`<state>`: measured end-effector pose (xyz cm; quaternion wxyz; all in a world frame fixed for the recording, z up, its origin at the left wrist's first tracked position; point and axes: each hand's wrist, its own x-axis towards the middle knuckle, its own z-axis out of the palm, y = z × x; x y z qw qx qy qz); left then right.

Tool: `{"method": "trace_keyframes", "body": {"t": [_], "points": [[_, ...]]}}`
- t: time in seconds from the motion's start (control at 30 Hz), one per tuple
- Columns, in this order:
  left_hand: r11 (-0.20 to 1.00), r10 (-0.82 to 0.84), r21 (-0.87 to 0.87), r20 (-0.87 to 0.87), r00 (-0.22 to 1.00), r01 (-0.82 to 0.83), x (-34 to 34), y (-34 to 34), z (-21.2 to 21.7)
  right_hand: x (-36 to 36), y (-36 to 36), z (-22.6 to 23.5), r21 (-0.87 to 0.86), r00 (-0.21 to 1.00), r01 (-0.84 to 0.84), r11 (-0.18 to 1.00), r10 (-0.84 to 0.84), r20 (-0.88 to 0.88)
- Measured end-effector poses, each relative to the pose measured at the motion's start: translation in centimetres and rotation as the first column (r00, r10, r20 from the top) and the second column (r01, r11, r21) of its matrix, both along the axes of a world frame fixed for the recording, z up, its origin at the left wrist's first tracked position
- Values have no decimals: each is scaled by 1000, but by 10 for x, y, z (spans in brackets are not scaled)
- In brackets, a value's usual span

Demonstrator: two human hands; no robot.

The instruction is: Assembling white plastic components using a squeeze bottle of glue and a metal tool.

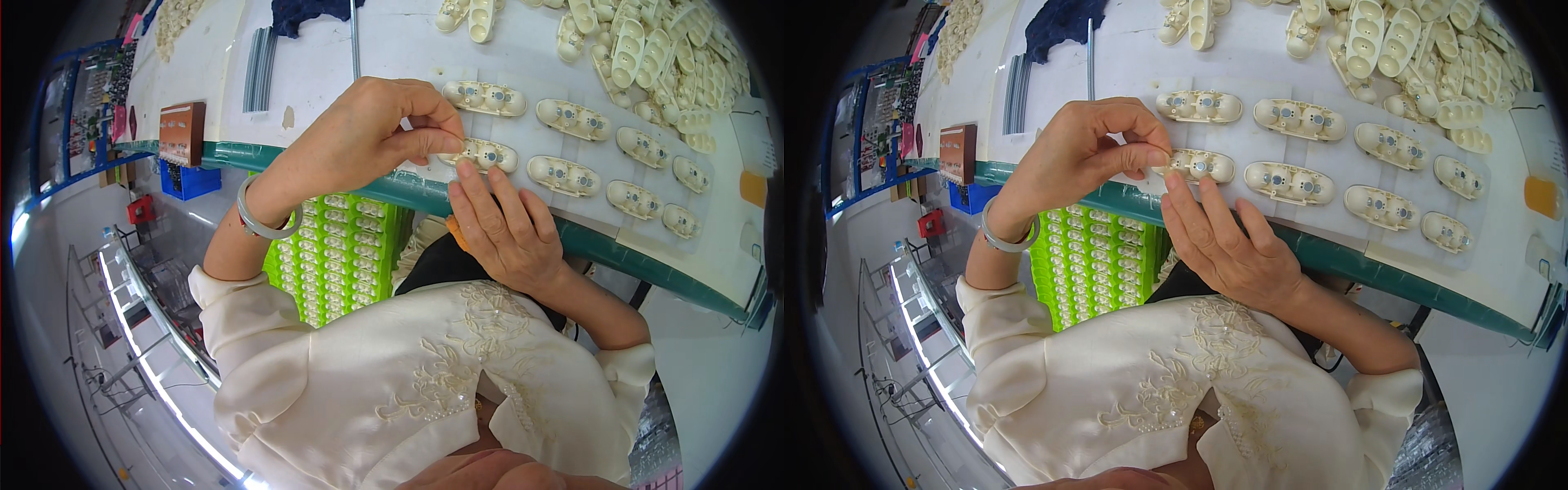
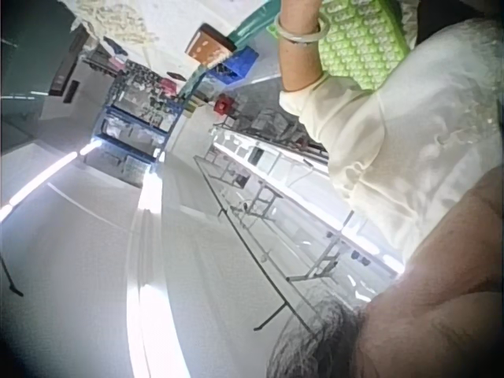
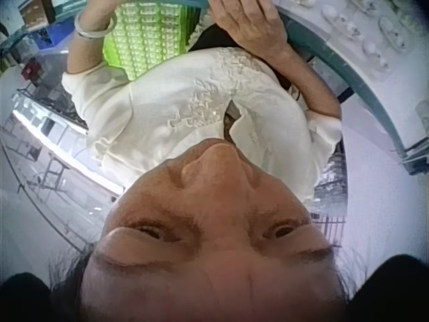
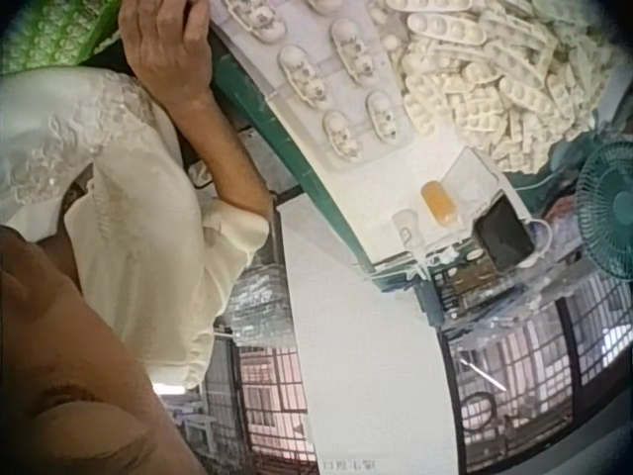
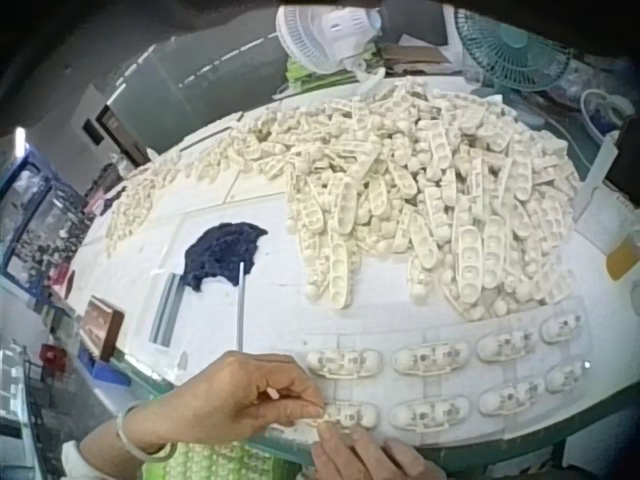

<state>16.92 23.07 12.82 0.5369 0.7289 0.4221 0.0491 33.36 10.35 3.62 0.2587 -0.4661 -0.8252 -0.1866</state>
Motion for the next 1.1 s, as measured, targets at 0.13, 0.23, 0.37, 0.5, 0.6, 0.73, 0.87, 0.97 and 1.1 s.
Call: {"method": "trace_keyframes", "body": {"t": [0.13, 0.23, 0.37, 0.5, 0.6, 0.73, 0.87, 0.97, 1.1], "points": [[999, -38, 33, -19, 999, 39, 2, 3, 0, 1, 0, -1, 1, 1000, 7, 1000, -7, 5], [983, -123, 137, -16, 992, 125, 4, 7, 1, 0, 0, -2, 8, 1000, 8, 1000, -8, 1], [933, -301, 210, 10, 953, 293, 13, 14, 2, 0, 0, -1, 12, 1000, 7, 1000, -7, 4], [902, -350, 269, 2, 937, 337, 13, 15, 5, -1, -1, -2, 16, 1000, 9, 1000, -9, 1], [930, -303, 207, -32, 952, 303, 14, 13, 8, -1, 0, -2, 2, 1000, 4, 1000, -4, -13], [993, -115, -29, -152, 982, 112, 17, 11, 16, 1, 0, -2, 15, 1000, -15, 1000, 15, 5], [977, -17, -212, -194, 981, -25, 23, 15, 20, 0, 0, -3, 27, 1000, -6, 1000, 6, -18], [958, -48, -284, -264, 963, -31, 28, 20, 25, 2, 1, -4, 36, 1000, -20, 999, 21, -22], [952, -76, -304, -282, 956, -14, 30, 24, 25, 5, 2, -2, 39, 999, -32, 999, 32, 0]]}}
